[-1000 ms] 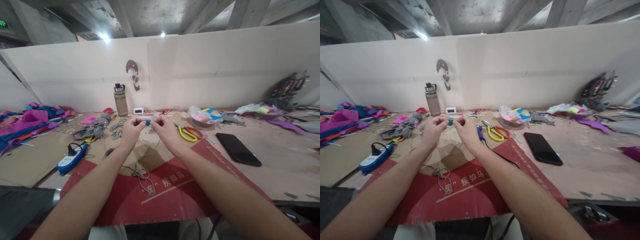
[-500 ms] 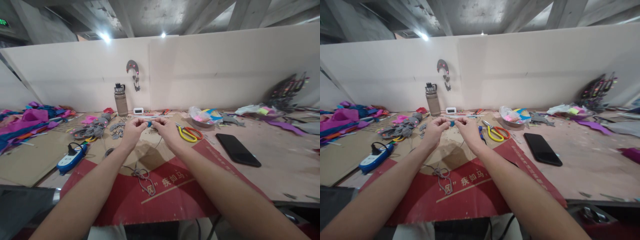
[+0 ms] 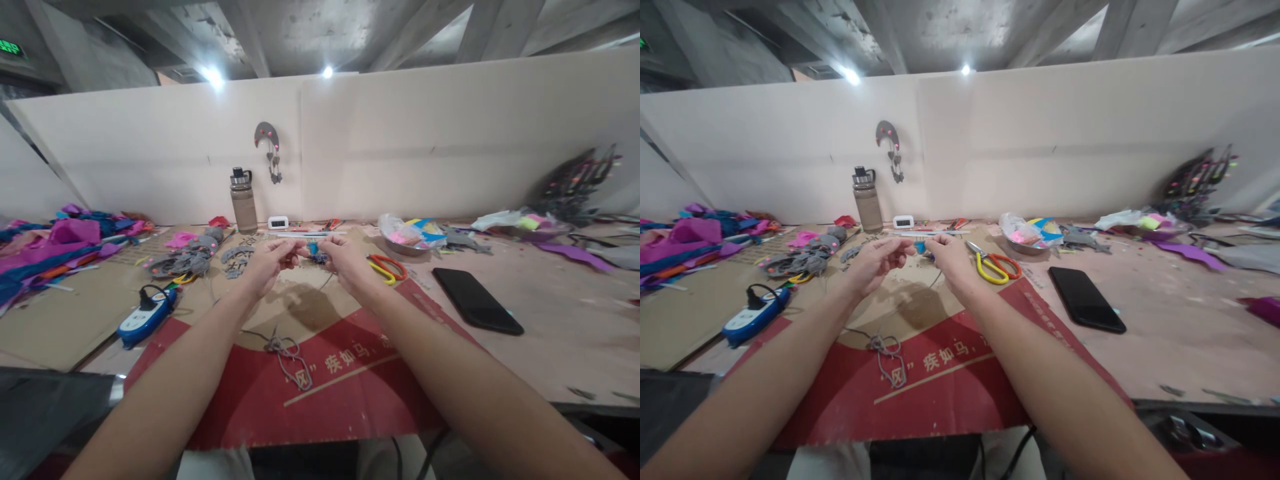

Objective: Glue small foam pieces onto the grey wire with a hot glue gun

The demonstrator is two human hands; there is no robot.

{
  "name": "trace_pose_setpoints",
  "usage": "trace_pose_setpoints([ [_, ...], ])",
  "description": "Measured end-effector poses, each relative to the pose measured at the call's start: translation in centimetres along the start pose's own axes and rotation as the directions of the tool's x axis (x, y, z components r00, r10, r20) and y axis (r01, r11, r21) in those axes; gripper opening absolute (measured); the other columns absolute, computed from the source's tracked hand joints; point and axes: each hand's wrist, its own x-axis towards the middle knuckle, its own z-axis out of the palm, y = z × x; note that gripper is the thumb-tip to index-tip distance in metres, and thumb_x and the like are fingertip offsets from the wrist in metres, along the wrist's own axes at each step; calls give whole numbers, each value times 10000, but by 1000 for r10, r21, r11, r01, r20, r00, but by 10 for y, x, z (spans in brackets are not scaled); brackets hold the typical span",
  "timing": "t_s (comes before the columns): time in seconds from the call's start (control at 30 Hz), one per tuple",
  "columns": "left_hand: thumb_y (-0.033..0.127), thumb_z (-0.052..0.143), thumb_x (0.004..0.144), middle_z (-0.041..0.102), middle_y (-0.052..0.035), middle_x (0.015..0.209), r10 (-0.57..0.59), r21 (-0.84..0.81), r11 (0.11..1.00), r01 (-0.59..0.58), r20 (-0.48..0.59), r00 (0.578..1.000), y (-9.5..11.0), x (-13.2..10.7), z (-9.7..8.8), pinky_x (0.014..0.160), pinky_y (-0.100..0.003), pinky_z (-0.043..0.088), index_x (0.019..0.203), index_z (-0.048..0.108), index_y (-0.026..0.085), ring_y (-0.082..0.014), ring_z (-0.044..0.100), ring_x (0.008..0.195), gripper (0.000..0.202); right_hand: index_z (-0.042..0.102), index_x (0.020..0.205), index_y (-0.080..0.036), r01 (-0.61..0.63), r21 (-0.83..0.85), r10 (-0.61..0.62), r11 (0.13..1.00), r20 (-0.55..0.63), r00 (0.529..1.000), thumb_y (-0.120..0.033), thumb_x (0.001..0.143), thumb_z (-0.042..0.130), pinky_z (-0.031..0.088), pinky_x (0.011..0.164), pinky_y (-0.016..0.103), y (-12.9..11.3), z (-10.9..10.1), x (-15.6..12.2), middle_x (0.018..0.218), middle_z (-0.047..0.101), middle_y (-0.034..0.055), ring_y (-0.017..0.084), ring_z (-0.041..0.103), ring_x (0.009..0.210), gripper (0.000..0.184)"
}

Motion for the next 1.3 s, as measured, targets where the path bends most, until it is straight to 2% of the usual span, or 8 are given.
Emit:
trace_pose_setpoints([
  [0.07,448,650,713,676,-67,825,-13,-12,1000,12,-65,998,-1,2,-3,579,-226,387,896,690,151,-77,512,597,351,463,597,-191,42,-37,-43,998,-21,999,-350,637,558,221,414,212,1,-2,1,488,388,-75,51,274,413,189],
  [0.17,441,634,727,678,-53,814,42,143,989,-28,-96,994,-2,3,-5,551,-218,379,858,698,161,-78,506,591,316,512,602,-183,103,-198,-107,975,-13,994,-326,657,542,257,449,221,-3,-2,-3,506,435,-57,69,341,448,156],
  [0.37,341,617,739,687,-32,766,137,562,812,-157,77,988,5,-4,0,568,-224,421,939,707,174,-107,561,623,276,609,708,-168,267,-506,-258,821,90,962,-255,712,534,294,524,236,-11,2,-18,576,505,-26,99,419,537,114],
  [0.43,294,606,742,688,-35,744,122,602,782,-158,101,987,6,-6,3,545,-216,438,960,700,163,-106,578,597,271,618,710,-165,328,-573,-323,751,114,939,-242,729,536,298,546,242,-10,3,-19,587,513,-17,104,425,552,114],
  [0.6,240,581,757,674,-39,653,59,563,823,-81,57,997,5,-8,8,480,-195,475,902,688,128,-112,614,553,212,637,719,-165,424,-653,-419,627,176,891,-186,736,544,318,601,255,-7,5,-19,659,563,13,123,455,616,97],
  [0.73,232,587,763,681,-46,646,47,548,836,-42,4,999,3,-7,8,550,-208,520,848,681,116,-110,634,563,171,643,739,-154,431,-644,-396,632,211,894,-177,764,546,324,596,254,-6,4,-19,655,557,15,117,447,592,103],
  [0.97,237,597,738,677,-44,628,141,584,808,-75,-68,988,1,-6,6,542,-219,525,781,676,127,-124,638,558,142,661,857,-154,457,-599,-361,657,283,889,-138,776,536,338,615,253,-5,3,-15,659,548,2,117,446,608,151],
  [1.3,214,579,724,663,-23,612,116,587,806,-76,-31,993,4,-8,9,543,-218,515,770,658,137,-119,630,553,120,640,766,-161,432,-599,-387,674,211,897,-171,775,554,340,612,246,-7,3,-18,652,551,0,112,455,607,88],
])
